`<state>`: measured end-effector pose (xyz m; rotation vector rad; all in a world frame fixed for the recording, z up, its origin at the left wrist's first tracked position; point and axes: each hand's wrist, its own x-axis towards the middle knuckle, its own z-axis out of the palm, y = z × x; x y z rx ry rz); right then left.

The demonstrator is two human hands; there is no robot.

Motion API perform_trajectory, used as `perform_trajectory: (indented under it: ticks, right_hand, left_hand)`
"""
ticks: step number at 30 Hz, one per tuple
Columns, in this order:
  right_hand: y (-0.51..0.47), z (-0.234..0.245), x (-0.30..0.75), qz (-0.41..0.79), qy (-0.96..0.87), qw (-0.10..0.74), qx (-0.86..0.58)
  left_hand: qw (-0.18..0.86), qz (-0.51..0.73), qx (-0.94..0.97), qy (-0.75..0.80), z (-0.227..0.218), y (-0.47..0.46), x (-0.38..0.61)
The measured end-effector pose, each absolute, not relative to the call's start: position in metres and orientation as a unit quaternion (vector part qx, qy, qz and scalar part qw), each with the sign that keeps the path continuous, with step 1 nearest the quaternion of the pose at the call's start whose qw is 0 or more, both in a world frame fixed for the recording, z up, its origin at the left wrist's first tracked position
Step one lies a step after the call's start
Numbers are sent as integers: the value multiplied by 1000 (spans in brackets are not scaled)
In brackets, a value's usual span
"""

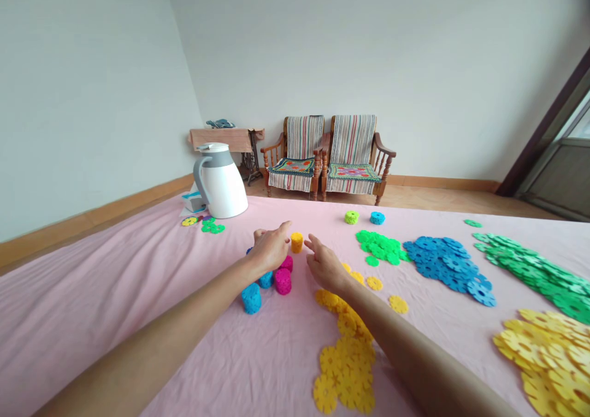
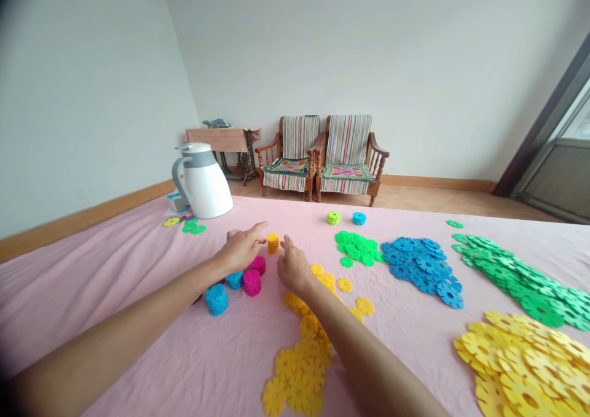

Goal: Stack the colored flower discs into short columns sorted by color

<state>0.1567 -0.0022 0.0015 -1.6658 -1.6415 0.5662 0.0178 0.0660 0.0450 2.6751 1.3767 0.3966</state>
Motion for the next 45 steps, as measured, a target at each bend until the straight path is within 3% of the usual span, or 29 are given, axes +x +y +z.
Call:
perform_trajectory:
  ticks: [20, 31, 45]
  right_hand:
    - [-9, 6, 152, 174, -652, 366, -641]
    - [-3, 4, 151, 177, -656, 290, -674]
    - [-4, 0, 150, 163, -645, 345, -662]
  left_hand:
    - [53, 161, 875, 454, 40, 65, 10]
    - [42, 140, 883, 446, 35, 62, 15]
    - [51, 152, 882, 444, 33, 63, 10]
